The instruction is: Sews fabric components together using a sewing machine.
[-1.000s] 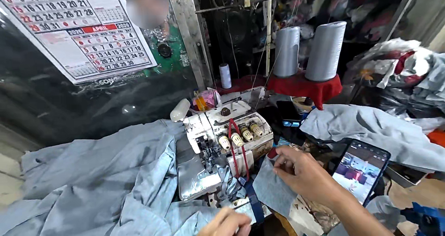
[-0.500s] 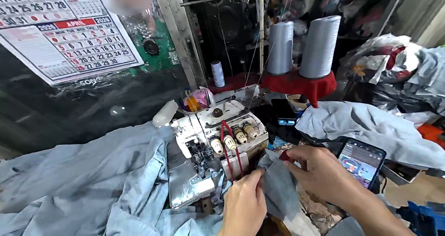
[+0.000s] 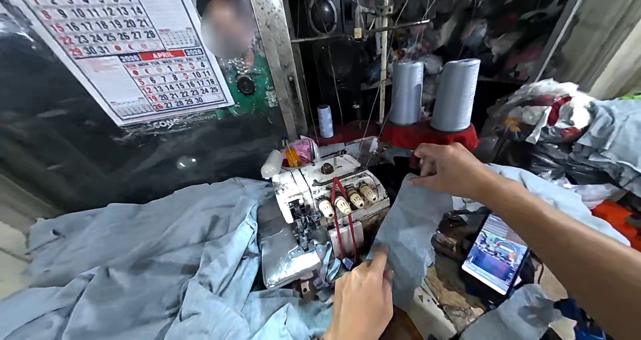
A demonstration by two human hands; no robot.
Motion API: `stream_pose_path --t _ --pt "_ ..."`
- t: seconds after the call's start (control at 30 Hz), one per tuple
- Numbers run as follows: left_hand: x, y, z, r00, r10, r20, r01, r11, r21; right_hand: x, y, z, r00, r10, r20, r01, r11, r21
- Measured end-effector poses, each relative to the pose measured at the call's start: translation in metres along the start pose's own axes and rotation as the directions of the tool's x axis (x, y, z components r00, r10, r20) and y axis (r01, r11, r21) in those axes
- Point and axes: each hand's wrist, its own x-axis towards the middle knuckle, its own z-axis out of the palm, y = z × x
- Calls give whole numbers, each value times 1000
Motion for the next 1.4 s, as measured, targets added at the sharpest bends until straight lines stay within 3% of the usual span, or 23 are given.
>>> stream_pose_path --t 0.13,0.2,0.3,0.43,0.53,0.6,0.67,0.7,0.73,0.77,0.8,0.87,0.93,0.97,1.07,1.13,1.23,1.33,1.4 --pt "-18 -2 -12 991 52 -126 -69 989 -131 3 1 -15 999 -36 28 37 998 -44" --pt "-33 -9 -17 993 62 -100 -80 977 -197 1 -2 -23 998 -16 66 19 999 -38" --pt "-55 -17 -34 995 83 -58 -97 945 -311 -8 -19 -36 998 -63 -22 61 996 -65" --pt "-73 -10 -65 997 -4 -79 -46 785 -618 -38 -66 -52 987 -147 -68 143 988 -53" --pt "-71 6 -54 988 -147 -51 28 492 -870 -72 -105 -49 990 -124 -73 127 991 30" --pt "-72 12 -26 986 -113 122 132 84 -988 -97 -119 -27 978 -166 -123 174 983 58" --pt "-82 20 0 964 -67 257 220 -340 -914 -124 -126 5 981 -117 -155 137 983 125" --pt "-88 23 7 955 -75 288 226 -447 -865 -137 -127 22 985 -67 -158 95 980 175" --pt "-94 25 10 950 -105 294 210 -481 -851 -151 -126 39 985 -6 -170 47 969 242" --pt "-97 26 8 941 -162 298 198 -451 -870 -166 -125 55 982 54 -180 7 946 324" --pt "-98 27 3 921 -248 302 205 -351 -914 -181 -127 69 976 118 -185 -30 906 422" --pt "-100 16 -9 920 -326 219 238 18 -971 -209 -133 91 951 247 -184 -98 810 578" --pt "-104 -5 -29 969 -188 160 226 413 -882 -229 -135 105 953 277 -122 -133 744 655" --pt "-105 -15 -40 979 -81 187 199 568 -799 -233 -134 109 975 215 -49 -124 717 686" --pt "-95 -28 -73 915 182 359 44 842 -538 -213 -132 116 983 -112 144 -52 587 808" --pt "-86 -29 -90 873 227 433 -32 911 -412 -193 -130 124 939 -264 221 -53 523 851" --pt "-97 -39 -96 921 164 352 -10 915 -402 -188 -133 128 936 -247 250 -97 503 859" --pt "-131 -42 -79 986 -69 151 149 775 -614 -198 -136 136 970 -143 197 -104 488 866" --pt "-145 -32 -63 962 -273 -6 182 654 -734 -202 -139 145 978 -84 188 -127 476 870"
